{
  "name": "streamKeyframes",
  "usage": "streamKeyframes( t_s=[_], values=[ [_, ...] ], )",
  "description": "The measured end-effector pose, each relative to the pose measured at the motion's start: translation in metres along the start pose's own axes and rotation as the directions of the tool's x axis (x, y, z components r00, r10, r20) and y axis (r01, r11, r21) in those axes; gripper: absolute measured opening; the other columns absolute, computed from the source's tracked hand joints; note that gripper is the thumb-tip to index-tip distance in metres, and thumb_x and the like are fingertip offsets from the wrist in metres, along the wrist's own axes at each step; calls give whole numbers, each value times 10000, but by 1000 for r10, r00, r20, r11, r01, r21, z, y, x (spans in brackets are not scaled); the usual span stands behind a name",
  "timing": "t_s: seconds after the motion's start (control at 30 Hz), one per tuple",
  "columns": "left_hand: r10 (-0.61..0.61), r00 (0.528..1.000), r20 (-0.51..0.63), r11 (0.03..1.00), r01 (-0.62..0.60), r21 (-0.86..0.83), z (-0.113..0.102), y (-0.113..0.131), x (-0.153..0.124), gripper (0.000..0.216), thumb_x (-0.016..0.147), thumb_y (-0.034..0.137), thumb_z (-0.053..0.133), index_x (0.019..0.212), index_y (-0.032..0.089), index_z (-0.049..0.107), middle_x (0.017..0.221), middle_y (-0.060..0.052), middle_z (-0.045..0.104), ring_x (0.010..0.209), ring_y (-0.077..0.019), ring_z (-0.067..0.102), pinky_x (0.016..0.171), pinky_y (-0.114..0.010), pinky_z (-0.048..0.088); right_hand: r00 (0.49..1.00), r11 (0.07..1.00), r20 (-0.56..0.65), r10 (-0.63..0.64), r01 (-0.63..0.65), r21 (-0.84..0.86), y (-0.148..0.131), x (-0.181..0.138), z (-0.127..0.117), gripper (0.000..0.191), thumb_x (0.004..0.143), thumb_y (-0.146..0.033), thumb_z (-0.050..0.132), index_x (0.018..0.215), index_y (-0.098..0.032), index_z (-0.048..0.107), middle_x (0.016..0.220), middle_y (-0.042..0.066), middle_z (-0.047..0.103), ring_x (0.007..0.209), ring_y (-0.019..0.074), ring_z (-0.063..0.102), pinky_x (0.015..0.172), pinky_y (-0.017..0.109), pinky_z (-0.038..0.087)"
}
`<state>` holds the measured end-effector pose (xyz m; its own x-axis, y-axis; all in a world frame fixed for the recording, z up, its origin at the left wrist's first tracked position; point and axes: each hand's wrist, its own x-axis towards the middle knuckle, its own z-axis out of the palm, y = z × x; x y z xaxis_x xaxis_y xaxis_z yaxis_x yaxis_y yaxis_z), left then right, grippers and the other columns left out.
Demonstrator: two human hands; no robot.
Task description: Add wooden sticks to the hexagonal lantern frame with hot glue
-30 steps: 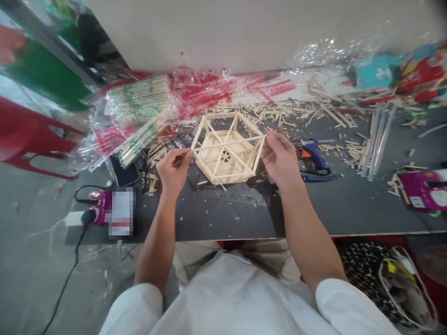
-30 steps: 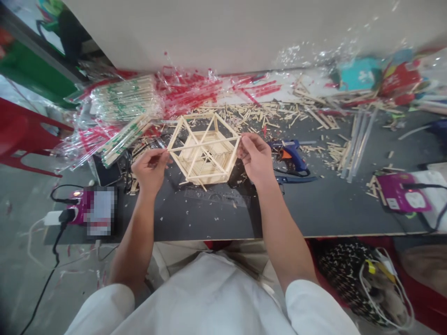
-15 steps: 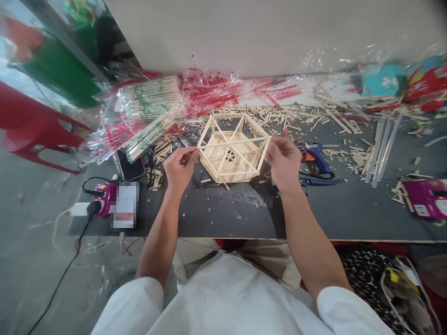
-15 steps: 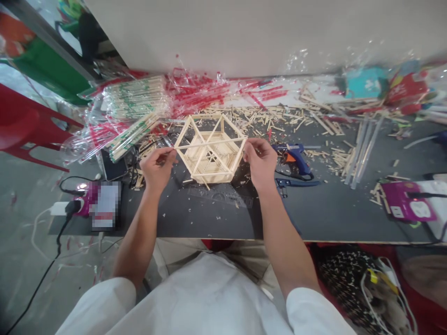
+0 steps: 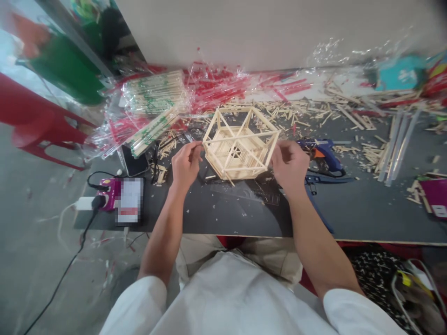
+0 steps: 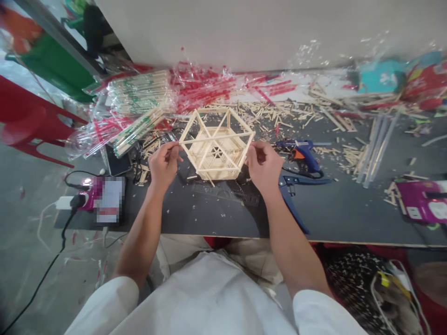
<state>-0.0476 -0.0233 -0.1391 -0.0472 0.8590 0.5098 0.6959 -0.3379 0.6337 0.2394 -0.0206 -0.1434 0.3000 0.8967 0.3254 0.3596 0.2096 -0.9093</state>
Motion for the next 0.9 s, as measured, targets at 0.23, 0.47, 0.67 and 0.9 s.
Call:
streamKeyframes(
  t_s=[0.23, 0.47, 0.67, 0.9],
  values=[
    [88, 994, -61, 994, -83, 76, 5, -2, 3, 350, 1067, 502, 571, 1043, 219, 775, 990, -64, 811, 719, -152, 739, 671, -290, 569, 998, 989, 5, -64, 64, -130, -8, -6, -1, 355, 939, -587, 668, 926, -235, 714, 670, 1, 676, 550, 165, 618, 550, 313, 516],
    [149, 985, -90, 970, -128, 206, 4, 3, -2, 333, 1092, 436, 530, 1022, 223, 776, 884, -55, 793, 679, -146, 692, 647, -300, 516, 999, 995, 23, -45, 47, -86, -4, -8, -4, 322, 952, -586, 681, 955, -268, 735, 667, 14, 676, 524, 190, 620, 520, 351, 513],
    [142, 988, -67, 965, -123, 232, -5, 2, -7, 339, 1123, 403, 408, 971, 218, 649, 864, -54, 682, 700, -157, 617, 643, -309, 466, 1000, 999, -9, -21, 20, -33, -3, -1, -6, 397, 899, -656, 715, 895, -259, 724, 616, 12, 652, 487, 194, 609, 495, 365, 489],
    [64, 996, -62, 992, -57, 108, -2, -2, -7, 475, 1141, 523, 224, 904, 240, 523, 769, -26, 595, 664, -164, 584, 743, -348, 492, 997, 998, -50, -63, 62, -14, -5, 0, -5, 460, 920, -715, 673, 898, -257, 707, 614, 13, 623, 486, 182, 577, 490, 362, 481]
  ],
)
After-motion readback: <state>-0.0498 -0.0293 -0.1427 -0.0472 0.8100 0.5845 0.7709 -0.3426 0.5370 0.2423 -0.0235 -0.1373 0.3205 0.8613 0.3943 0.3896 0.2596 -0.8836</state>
